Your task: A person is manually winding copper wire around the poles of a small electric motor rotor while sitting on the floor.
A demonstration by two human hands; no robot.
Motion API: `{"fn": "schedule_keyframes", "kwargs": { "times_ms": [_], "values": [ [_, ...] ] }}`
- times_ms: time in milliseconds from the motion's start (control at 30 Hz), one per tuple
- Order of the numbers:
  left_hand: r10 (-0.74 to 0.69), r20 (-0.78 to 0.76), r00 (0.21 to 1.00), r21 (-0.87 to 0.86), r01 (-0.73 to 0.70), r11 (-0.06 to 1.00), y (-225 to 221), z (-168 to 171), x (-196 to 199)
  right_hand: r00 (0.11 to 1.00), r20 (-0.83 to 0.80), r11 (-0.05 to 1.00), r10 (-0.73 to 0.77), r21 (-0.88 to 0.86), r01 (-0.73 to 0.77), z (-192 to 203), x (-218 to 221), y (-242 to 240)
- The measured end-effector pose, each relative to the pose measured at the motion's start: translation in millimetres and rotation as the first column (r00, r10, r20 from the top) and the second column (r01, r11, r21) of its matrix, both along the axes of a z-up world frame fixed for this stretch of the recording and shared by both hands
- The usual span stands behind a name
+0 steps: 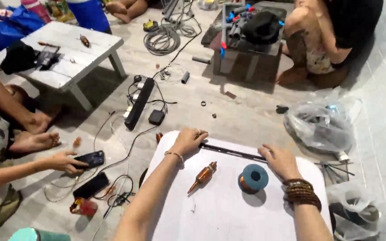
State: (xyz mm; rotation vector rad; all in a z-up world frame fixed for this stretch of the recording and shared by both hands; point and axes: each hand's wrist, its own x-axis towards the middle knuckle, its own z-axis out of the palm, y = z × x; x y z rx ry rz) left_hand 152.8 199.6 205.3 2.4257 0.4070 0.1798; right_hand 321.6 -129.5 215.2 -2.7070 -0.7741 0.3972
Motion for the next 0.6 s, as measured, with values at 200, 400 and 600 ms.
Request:
{"fn": "schedule_keyframes", "kwargs": {
  "times_ms": [200, 400, 600],
  "values": [
    [-0.006, -0.01, 1.0, 0.205, 0.008, 0.979, -14, 13, -9, 0.977, 0.212, 0.997, -0.021, -0.064, 0.036, -11, -9, -1],
    [0.071, 0.113, 0.991, 0.032, -0.075, 0.997, -1, -12, -2, 0.987, 0.159, 1.0, -0.031, -0.002, 0.031, -6, -11, -2],
    [0.09, 0.332, 0.939, -0.124, -0.051, 0.991, 5, -16, -8, 0.983, 0.184, 0.999, -0.022, 0.03, 0.017, -7, -14, -3]
  ]
}}
